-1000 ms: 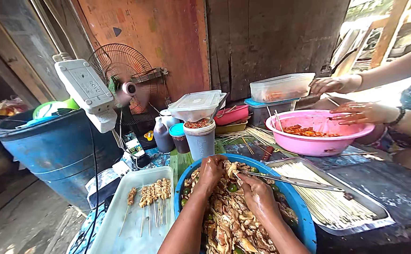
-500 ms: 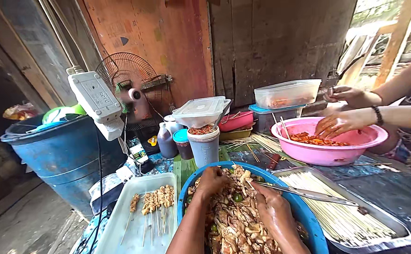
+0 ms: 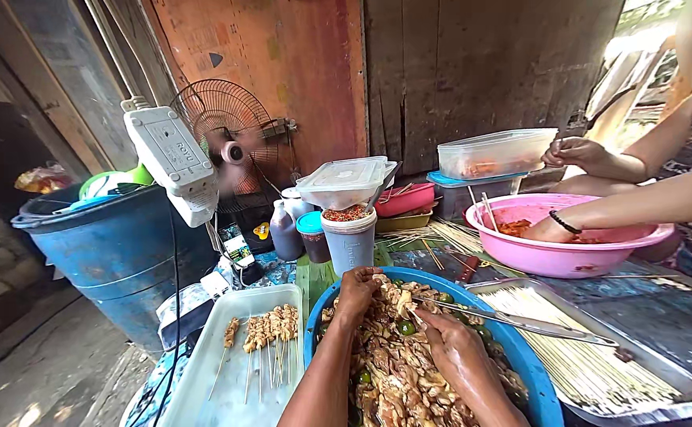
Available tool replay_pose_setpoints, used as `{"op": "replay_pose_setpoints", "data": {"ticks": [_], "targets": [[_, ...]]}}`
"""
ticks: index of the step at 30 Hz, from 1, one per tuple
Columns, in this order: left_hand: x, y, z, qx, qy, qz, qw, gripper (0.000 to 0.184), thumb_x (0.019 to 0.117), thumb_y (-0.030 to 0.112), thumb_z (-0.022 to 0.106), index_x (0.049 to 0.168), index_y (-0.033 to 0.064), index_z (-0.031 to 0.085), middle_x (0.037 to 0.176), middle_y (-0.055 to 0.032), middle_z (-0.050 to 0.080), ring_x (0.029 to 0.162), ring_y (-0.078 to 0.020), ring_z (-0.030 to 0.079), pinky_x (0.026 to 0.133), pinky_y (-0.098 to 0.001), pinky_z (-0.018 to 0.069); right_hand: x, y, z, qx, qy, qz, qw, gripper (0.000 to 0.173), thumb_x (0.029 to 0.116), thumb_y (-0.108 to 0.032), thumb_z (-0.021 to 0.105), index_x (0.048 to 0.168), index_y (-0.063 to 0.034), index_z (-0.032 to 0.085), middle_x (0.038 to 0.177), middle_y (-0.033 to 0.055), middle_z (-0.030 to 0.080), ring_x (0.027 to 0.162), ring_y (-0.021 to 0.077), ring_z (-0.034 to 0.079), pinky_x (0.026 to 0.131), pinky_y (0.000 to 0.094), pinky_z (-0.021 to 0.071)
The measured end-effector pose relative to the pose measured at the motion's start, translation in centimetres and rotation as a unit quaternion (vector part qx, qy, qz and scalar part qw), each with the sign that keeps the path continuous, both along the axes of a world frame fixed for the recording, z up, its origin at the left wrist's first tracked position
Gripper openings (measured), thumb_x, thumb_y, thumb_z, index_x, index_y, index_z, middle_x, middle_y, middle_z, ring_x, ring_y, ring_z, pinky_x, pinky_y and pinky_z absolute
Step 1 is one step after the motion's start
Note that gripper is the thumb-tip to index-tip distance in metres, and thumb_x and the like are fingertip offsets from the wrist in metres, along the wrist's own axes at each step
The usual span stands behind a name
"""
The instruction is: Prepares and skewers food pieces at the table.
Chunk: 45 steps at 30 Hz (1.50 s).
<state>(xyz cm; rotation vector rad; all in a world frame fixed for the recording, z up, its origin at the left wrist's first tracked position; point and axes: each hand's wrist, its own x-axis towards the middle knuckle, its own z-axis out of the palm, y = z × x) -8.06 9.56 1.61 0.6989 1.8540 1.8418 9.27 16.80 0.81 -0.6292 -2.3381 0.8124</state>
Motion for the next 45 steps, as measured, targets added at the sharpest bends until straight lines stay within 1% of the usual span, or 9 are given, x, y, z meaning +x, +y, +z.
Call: {"op": "replay_pose_setpoints", "data": {"ticks": [5, 10, 15, 21, 30, 33, 38, 42, 45], "targets": [[0.4, 0.2, 0.0, -0.061, 0.112, -0.004, 0.992, 0.014, 0.1012, 0.003, 0.060, 0.109, -0.0006, 0.071, 0.096, -0.0122, 0.070, 0.079, -0.0174, 0.066, 0.074, -0.0359, 0.0559, 0.0, -0.1, 0.3, -0.009, 0.000, -0.014, 1.000, 0.032, 0.0998, 0.004, 0.051, 0.122, -0.0009, 0.074, 0.114, 0.0255, 0.072, 0.109, 0.0428, 0.069, 0.098, 0.0570, 0.0511], [1.3, 0.5, 1.2, -0.113, 0.215, -0.023, 0.970, 0.021, 0.1015, 0.002, 0.055, 0.114, 0.0013, 0.072, 0.108, -0.0153, 0.072, 0.097, -0.0248, 0.069, 0.089, -0.0459, 0.0539, -0.4, -0.4, 1.0, -0.065, 0.016, -0.027, 0.997, 0.032, 0.1019, 0.002, 0.049, 0.123, 0.0010, 0.072, 0.119, 0.0248, 0.071, 0.115, 0.0400, 0.067, 0.103, 0.0535, 0.0489], [2.0, 1.1, 0.6, 0.012, 0.016, -0.053, 0.998, 0.026, 0.1035, 0.005, 0.049, 0.129, 0.0010, 0.052, 0.102, -0.0105, 0.061, 0.087, -0.0170, 0.060, 0.080, -0.0364, 0.0518, -0.5, 0.5, 0.7, -0.144, 0.069, -0.035, 0.987, 0.030, 0.1034, -0.001, 0.050, 0.125, -0.0017, 0.072, 0.123, 0.0200, 0.071, 0.118, 0.0323, 0.066, 0.104, 0.0504, 0.0477], [1.9, 0.9, 1.0, 0.040, -0.154, -0.071, 0.985, 0.011, 0.1030, 0.000, 0.053, 0.109, -0.0028, 0.062, 0.081, -0.0049, 0.064, 0.066, -0.0099, 0.060, 0.066, -0.0239, 0.0536, -0.5, 1.0, 0.4, -0.167, 0.107, -0.051, 0.979, 0.030, 0.1035, -0.002, 0.051, 0.125, -0.0017, 0.072, 0.124, 0.0181, 0.071, 0.119, 0.0300, 0.065, 0.104, 0.0494, 0.0477], [0.1, 0.0, 1.5, 0.230, -0.355, 0.002, 0.906, 0.022, 0.1046, 0.000, 0.046, 0.124, 0.0021, 0.056, 0.082, -0.0058, 0.061, 0.060, -0.0109, 0.060, 0.058, -0.0220, 0.0548, -0.1, 0.9, 0.0, -0.125, 0.097, -0.032, 0.987, 0.030, 0.1015, -0.001, 0.052, 0.121, -0.0020, 0.074, 0.121, 0.0194, 0.072, 0.117, 0.0317, 0.067, 0.102, 0.0510, 0.0488], [0.0, -0.2, 1.7, 0.226, -0.325, 0.008, 0.918, 0.026, 0.1031, -0.004, 0.046, 0.127, 0.0007, 0.056, 0.084, -0.0074, 0.063, 0.062, -0.0120, 0.062, 0.062, -0.0237, 0.0565, 0.1, 0.6, 0.3, -0.087, 0.073, -0.029, 0.993, 0.031, 0.1011, 0.001, 0.051, 0.122, -0.0023, 0.074, 0.120, 0.0225, 0.071, 0.115, 0.0373, 0.067, 0.102, 0.0561, 0.0478], [0.3, 0.4, 0.9, 0.156, -0.160, 0.050, 0.973, 0.017, 0.1058, 0.003, 0.050, 0.112, -0.0033, 0.064, 0.077, -0.0046, 0.064, 0.062, -0.0101, 0.061, 0.061, -0.0240, 0.0541, 0.2, 0.3, 0.1, -0.052, 0.082, 0.004, 0.995, 0.032, 0.0998, 0.002, 0.051, 0.121, -0.0023, 0.075, 0.120, 0.0219, 0.072, 0.116, 0.0374, 0.067, 0.103, 0.0563, 0.0482], [0.6, 0.5, 0.4, 0.115, -0.048, 0.039, 0.991, 0.018, 0.1043, 0.002, 0.051, 0.114, -0.0040, 0.065, 0.082, -0.0054, 0.064, 0.068, -0.0106, 0.060, 0.067, -0.0268, 0.0532, -0.1, 0.1, 0.1, -0.012, 0.070, 0.005, 0.997, 0.032, 0.0988, 0.004, 0.052, 0.119, -0.0016, 0.075, 0.117, 0.0228, 0.072, 0.113, 0.0401, 0.068, 0.101, 0.0576, 0.0497], [0.7, 0.4, 0.7, 0.113, -0.047, 0.054, 0.991, 0.020, 0.1055, 0.004, 0.049, 0.117, -0.0020, 0.065, 0.085, -0.0059, 0.064, 0.070, -0.0111, 0.060, 0.069, -0.0280, 0.0525, 0.0, 0.3, 0.0, -0.020, 0.066, 0.006, 0.998, 0.032, 0.0994, 0.003, 0.052, 0.119, -0.0018, 0.075, 0.118, 0.0225, 0.072, 0.114, 0.0396, 0.068, 0.101, 0.0568, 0.0497]]}}
